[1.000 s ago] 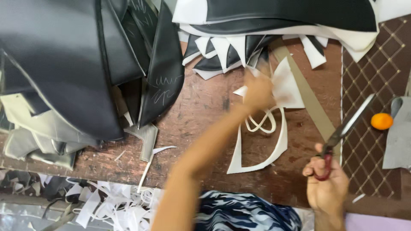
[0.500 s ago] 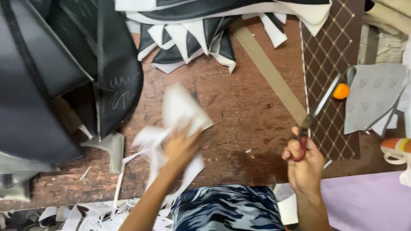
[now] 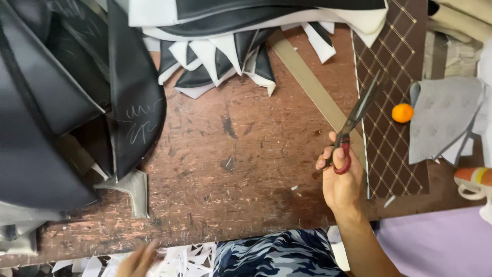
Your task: The person holds a curved black vinyl piece backed with white foam and trims excess foam and material from its edges using scissors. They rotate and reposition the piece repeatedly to cut along the curved outline, then set the trimmed piece aside and reach for another piece.
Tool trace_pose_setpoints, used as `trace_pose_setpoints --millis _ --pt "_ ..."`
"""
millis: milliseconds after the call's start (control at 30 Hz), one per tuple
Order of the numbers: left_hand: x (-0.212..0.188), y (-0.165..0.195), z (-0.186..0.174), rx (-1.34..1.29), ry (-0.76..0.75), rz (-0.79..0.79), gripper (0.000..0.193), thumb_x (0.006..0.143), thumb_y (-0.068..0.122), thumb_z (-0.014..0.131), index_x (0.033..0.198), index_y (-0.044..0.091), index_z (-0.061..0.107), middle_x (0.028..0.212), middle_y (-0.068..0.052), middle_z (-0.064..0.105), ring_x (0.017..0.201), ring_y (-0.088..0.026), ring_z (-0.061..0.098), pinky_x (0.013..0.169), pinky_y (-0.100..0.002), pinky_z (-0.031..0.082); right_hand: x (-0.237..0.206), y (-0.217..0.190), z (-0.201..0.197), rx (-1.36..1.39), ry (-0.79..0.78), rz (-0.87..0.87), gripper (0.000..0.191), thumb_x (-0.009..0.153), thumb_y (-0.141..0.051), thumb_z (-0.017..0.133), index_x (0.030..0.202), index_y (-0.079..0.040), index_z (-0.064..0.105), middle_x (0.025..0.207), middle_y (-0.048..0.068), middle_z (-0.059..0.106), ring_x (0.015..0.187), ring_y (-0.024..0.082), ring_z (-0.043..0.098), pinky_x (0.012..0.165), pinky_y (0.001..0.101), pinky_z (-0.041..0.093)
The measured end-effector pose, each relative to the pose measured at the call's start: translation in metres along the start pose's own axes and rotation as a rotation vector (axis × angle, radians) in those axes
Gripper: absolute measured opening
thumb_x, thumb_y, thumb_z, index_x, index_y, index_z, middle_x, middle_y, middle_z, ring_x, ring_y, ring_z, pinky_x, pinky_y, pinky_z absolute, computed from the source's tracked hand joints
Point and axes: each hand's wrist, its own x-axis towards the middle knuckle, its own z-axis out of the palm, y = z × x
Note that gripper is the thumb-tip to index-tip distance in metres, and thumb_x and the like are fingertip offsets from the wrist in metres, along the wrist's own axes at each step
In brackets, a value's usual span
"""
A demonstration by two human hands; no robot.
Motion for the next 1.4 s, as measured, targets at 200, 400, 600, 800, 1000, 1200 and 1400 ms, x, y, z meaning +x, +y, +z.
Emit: trace_pose_setpoints --millis 200,400,600,800,1000,1200,1400 --pt "0.077 0.199 0.085 -0.485 -0.072 0.664 0.038 0.097 0.029 0.062 0.125 0.005 0.071 0.110 -0.007 0.076 0.094 -0.015 0.069 0.084 -0.029 0.053 -0.004 -0.012 -0.009 -0.033 -0.031 0.047 0.054 0.102 -0.027 0.068 0.143 0.005 0.050 0.099 0.006 0.054 0.089 0.016 0.051 0.079 0.0307 0.045" --pt "0.100 0.476 0.133 -1.160 -0.533 0.815 0.067 0.096 0.038 0.067 0.149 0.001 0.048 0.131 -0.005 0.064 0.116 -0.017 0.062 0.096 -0.036 0.055 -0.019 -0.033 -0.057 -0.057 0.029 -0.069 0.057 0.101 -0.024 0.069 0.144 0.007 0.051 0.099 0.008 0.054 0.087 0.018 0.051 0.076 0.0335 0.045" --pt "0.126 0.638 0.167 -1.449 -0.141 0.501 0.071 0.089 0.032 0.083 0.140 -0.001 0.046 0.106 -0.015 0.057 0.090 -0.025 0.056 0.076 -0.040 0.048 -0.042 -0.055 -0.136 -0.147 0.200 -0.025 0.058 0.096 -0.020 0.069 0.143 0.010 0.051 0.097 0.009 0.055 0.086 0.019 0.051 0.075 0.0353 0.045" --pt "0.141 0.678 0.188 -1.700 -0.023 0.479 0.041 0.084 0.022 0.079 0.113 0.001 0.060 0.094 -0.009 0.069 0.073 -0.018 0.062 0.060 -0.036 0.053 -0.038 -0.065 -0.203 -0.195 0.311 0.069 0.062 0.093 -0.019 0.068 0.144 0.009 0.049 0.093 0.008 0.058 0.083 0.018 0.054 0.075 0.0333 0.044" --pt "0.113 0.622 0.191 -1.628 -0.009 0.630 0.023 0.092 0.015 0.075 0.105 0.003 0.061 0.081 -0.005 0.054 0.069 -0.017 0.049 0.058 -0.033 0.042 0.006 -0.079 -0.216 -0.226 0.181 0.119 0.064 0.094 -0.019 0.068 0.146 0.012 0.046 0.088 0.008 0.055 0.079 0.019 0.054 0.074 0.0329 0.045" --pt "0.065 0.446 0.181 -1.718 -0.236 0.415 0.044 0.088 0.019 0.066 0.130 0.012 0.055 0.134 -0.010 0.063 0.126 -0.029 0.060 0.113 -0.047 0.044 0.045 -0.083 -0.192 -0.095 -0.060 0.271 0.065 0.095 -0.026 0.068 0.142 0.013 0.048 0.095 0.007 0.057 0.085 0.019 0.053 0.076 0.0337 0.046" --pt "0.062 0.364 0.215 -1.847 -0.468 0.196 0.063 0.089 0.021 0.072 0.143 0.000 0.049 0.142 -0.019 0.058 0.131 -0.035 0.056 0.113 -0.049 0.045 0.033 -0.057 -0.158 -0.081 -0.295 0.531 0.066 0.096 -0.031 0.068 0.145 0.008 0.049 0.101 0.007 0.057 0.091 0.018 0.054 0.083 0.0347 0.046"
